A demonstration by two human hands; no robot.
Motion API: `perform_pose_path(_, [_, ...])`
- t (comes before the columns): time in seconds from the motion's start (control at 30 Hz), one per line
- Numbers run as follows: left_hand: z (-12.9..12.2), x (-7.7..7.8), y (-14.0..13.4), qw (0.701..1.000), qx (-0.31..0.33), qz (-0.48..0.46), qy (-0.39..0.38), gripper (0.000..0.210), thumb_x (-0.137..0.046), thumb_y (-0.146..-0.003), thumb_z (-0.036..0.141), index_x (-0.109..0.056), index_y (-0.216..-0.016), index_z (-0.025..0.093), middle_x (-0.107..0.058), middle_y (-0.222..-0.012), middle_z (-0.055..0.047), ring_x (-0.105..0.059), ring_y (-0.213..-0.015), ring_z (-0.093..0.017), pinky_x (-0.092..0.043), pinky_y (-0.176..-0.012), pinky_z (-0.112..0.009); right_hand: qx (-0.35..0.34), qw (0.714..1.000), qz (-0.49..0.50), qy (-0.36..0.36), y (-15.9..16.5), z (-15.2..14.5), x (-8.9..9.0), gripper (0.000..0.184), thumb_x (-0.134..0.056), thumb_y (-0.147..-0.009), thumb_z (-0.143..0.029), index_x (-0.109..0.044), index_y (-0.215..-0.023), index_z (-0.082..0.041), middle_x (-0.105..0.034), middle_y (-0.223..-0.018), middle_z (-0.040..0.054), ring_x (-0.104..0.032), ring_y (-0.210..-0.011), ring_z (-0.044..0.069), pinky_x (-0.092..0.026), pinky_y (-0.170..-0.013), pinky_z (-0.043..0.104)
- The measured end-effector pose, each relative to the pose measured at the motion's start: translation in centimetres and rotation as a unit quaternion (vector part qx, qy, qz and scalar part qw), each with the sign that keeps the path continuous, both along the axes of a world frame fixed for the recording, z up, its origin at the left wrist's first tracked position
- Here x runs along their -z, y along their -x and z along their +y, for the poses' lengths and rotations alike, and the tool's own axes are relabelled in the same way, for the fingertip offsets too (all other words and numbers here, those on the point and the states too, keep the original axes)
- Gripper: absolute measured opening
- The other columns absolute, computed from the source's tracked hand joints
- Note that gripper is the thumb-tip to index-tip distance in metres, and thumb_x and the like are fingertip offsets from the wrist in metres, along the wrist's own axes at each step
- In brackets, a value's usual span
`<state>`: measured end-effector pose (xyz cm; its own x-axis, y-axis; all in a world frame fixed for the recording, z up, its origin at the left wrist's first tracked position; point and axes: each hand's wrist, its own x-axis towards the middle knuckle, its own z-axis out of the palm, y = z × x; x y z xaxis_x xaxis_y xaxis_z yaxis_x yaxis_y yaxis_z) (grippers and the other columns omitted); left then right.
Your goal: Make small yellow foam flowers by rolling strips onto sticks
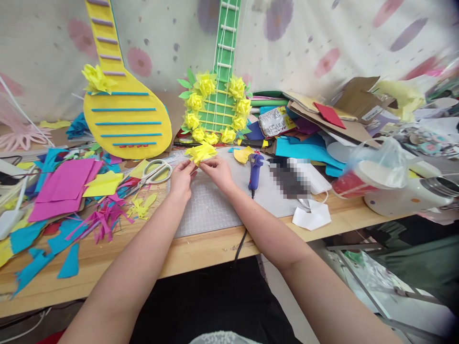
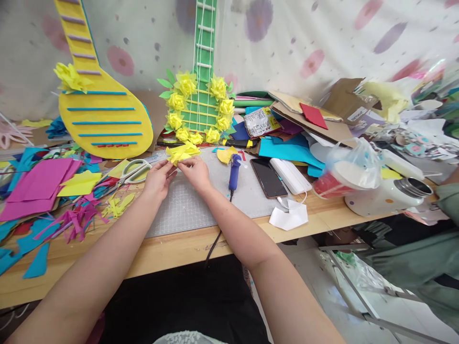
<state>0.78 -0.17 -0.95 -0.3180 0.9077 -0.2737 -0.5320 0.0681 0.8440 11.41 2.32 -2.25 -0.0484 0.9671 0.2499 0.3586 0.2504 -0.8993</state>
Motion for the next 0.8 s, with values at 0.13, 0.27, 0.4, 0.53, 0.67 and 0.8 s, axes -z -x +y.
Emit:
perform_pose_path(0.13, [0.04, 0.28, -0.10, 1.000, 0.015, 0.011, -0.002, 0.019, -0.074, -0.057, 0.016, -0.060, -0.069, 0.017, -0.064, -0.071, 0.001, -0.061, -0.067, -0.010, -0.041, -0.067, -0.023, 0.015, 1.000, -0.011, 0.012, -0.01, -0.09, -0.31, 0.011, -0.061, -0.071, -0.023, -0.069, -0.069, -0.016, -0.061, -0.074, 0.0024, -0.055, -0.075, 0.013, -0.043, -0.074, 0.026])
perform_pose_path(0.27, [0.15, 0.48, -0.18, 1.000, 0.006, 0.011, -0.003, 0.018, -0.073, -0.057, 0.015, -0.059, -0.068, 0.016, -0.063, -0.068, 0.001, -0.060, -0.064, -0.009, -0.041, -0.067, -0.023, 0.032, 0.999, -0.033, 0.012, 0.07, -0.07, -0.25, 0.010, -0.061, -0.068, -0.023, -0.067, -0.068, -0.016, -0.059, -0.075, 0.0025, -0.054, -0.072, 0.013, -0.044, -0.070, 0.026])
perform_pose_path(0.4, [0.19, 0.49, -0.21, 1.000, -0.007, -0.007, -0.002, 0.016, -0.071, -0.060, 0.013, -0.058, -0.069, 0.016, -0.063, -0.065, 0.002, -0.058, -0.059, -0.008, -0.041, -0.067, -0.023, 0.034, 0.998, -0.046, -0.006, 0.30, -0.24, -0.10, 0.008, -0.060, -0.068, -0.022, -0.066, -0.066, -0.017, -0.058, -0.075, 0.0017, -0.053, -0.072, 0.012, -0.043, -0.070, 0.027])
perform_pose_path(0.53, [0.19, 0.46, -0.27, 0.999, -0.018, -0.034, -0.008, 0.015, -0.069, -0.061, 0.009, -0.058, -0.068, 0.016, -0.063, -0.065, 0.001, -0.057, -0.059, -0.008, -0.041, -0.067, -0.022, 0.031, 0.998, -0.053, -0.007, 0.57, -0.53, -0.22, 0.008, -0.059, -0.069, -0.021, -0.064, -0.065, -0.017, -0.057, -0.075, 0.0014, -0.052, -0.072, 0.012, -0.042, -0.068, 0.026])
perform_pose_path(0.67, [0.33, 0.58, -0.27, 0.998, -0.018, -0.051, -0.015, 0.015, -0.069, -0.061, 0.008, -0.058, -0.067, 0.015, -0.063, -0.065, 0.001, -0.057, -0.061, -0.008, -0.042, -0.068, -0.021, 0.036, 0.998, -0.060, -0.011, 0.73, -0.73, -0.41, 0.007, -0.059, -0.070, -0.021, -0.063, -0.065, -0.017, -0.056, -0.074, 0.0010, -0.050, -0.070, 0.011, -0.042, -0.067, 0.026])
perform_pose_path(0.8, [0.57, 0.54, -0.04, 0.998, -0.034, -0.049, -0.017, 0.015, -0.070, -0.061, 0.008, -0.059, -0.068, 0.015, -0.062, -0.065, 0.002, -0.056, -0.059, -0.006, -0.042, -0.067, -0.021, 0.012, 0.999, -0.050, -0.016, 0.64, -0.88, -0.24, 0.011, -0.058, -0.072, -0.026, -0.061, -0.069, -0.016, -0.056, -0.077, 0.0012, -0.050, -0.068, 0.010, -0.041, -0.065, 0.025])
